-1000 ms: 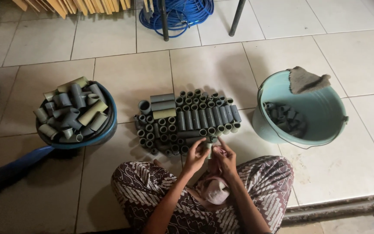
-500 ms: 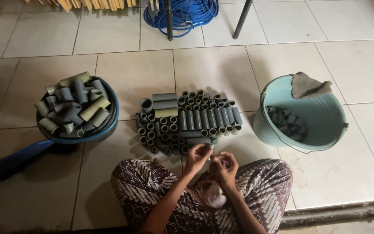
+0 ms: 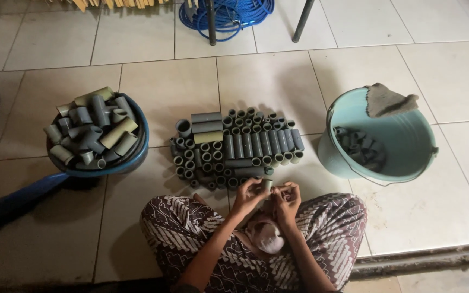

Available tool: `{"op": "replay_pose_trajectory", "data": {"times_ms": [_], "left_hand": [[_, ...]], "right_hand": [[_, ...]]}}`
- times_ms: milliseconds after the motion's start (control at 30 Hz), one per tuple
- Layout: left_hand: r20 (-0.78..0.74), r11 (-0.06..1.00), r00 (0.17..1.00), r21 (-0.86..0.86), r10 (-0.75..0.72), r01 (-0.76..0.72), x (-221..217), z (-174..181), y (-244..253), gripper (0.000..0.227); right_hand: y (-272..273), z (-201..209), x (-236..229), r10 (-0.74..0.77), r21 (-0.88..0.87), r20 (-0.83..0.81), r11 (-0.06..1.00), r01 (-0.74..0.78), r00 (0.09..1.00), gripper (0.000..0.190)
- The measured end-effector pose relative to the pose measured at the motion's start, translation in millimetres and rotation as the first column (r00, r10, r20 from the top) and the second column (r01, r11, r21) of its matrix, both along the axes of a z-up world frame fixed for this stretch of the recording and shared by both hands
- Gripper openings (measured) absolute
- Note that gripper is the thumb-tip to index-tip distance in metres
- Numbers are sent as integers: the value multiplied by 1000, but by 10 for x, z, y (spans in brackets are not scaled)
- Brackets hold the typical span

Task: The person sits on the floor and repeatedly picks up small cylindrical pipe segments from a bucket, wipes them with a cloth, and places them into a growing pile on the floor. The person handles the segments one at a time, rotating them to wipe different sides before stacking them.

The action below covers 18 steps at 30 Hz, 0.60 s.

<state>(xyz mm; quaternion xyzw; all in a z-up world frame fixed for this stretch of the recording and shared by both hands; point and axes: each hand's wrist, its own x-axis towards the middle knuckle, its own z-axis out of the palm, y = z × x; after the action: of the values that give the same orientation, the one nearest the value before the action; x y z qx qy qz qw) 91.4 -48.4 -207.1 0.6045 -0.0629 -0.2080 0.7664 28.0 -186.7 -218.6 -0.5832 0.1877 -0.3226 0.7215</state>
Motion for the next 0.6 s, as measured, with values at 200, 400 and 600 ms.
{"op": "replay_pose_trajectory", "data": {"times_ms": [200, 400, 600], "left_hand": [[48, 987, 986, 19, -161, 160, 61, 56, 3, 31], [-63, 995, 996, 77, 64, -59, 82, -318, -81, 60], [-102, 1000, 994, 12, 24, -23, 97, -368, -123, 60]], "right_hand": [[-58, -192, 32, -26, 28, 24, 999, 25, 999, 35], [332, 317, -182, 97, 11, 56, 995, -98, 994, 45], [254, 261, -3, -74, -74, 97, 994, 81, 993, 45]]}}
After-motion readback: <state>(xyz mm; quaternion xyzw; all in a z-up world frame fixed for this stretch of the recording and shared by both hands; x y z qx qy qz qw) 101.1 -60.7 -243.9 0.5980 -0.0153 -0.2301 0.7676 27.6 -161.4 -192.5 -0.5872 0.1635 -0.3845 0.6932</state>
